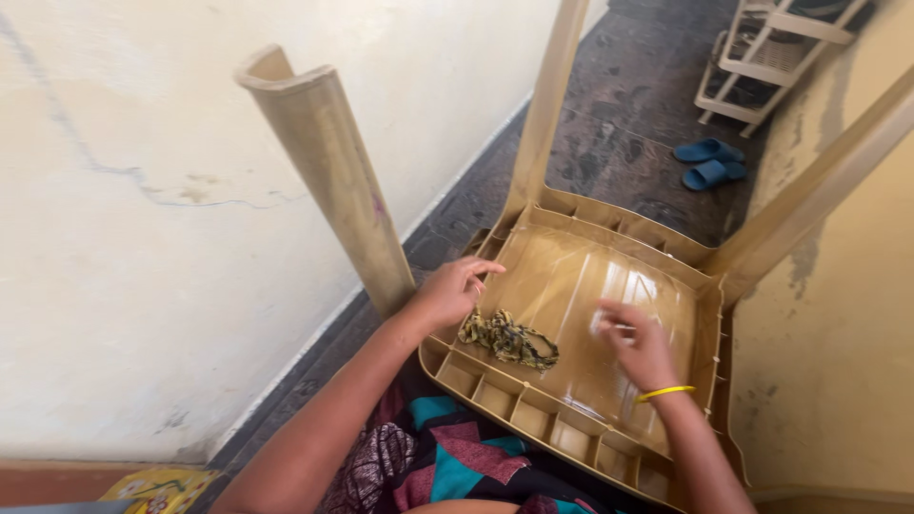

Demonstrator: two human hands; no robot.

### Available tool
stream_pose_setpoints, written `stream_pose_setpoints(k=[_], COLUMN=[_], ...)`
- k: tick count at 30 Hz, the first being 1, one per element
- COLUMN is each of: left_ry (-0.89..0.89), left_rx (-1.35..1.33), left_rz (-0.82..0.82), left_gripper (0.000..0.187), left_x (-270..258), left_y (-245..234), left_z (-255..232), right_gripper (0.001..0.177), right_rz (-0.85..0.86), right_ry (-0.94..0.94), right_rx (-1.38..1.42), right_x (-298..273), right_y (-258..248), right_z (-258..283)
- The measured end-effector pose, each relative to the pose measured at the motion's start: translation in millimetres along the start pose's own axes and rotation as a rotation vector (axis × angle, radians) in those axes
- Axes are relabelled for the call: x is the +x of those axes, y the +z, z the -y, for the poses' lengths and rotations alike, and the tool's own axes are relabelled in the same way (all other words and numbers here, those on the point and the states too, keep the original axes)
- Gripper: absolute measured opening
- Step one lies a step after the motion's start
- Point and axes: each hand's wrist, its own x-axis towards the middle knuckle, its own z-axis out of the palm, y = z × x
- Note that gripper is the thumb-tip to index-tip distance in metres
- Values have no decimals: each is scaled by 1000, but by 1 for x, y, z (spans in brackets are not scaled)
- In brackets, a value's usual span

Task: The person cleans the underside of an overturned beige plastic chair using a patterned cloth. They dip the cloth into a blue bucket of water, wring it out, and wipe the chair's surface repeatedly.

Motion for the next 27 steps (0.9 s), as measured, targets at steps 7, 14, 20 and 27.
stream_pose_setpoints(k=[7, 14, 20, 27], left_ry=[80, 229, 219, 145], left_rx=[69, 1, 63, 47], left_rz=[35, -38, -120, -142], left_gripper=[28, 30, 35, 44], left_x=[22, 38, 48, 52], left_y=[15, 43, 56, 66], left_z=[8, 17, 35, 40], right_gripper=[48, 30, 21, 13], right_rz=[368, 754, 811, 807], right_ry=[-454, -255, 10, 215], right_rx=[-226, -502, -935, -1267], right_x=[-6, 15, -25, -48], right_y=[87, 106, 23, -58], right_z=[70, 102, 60, 10])
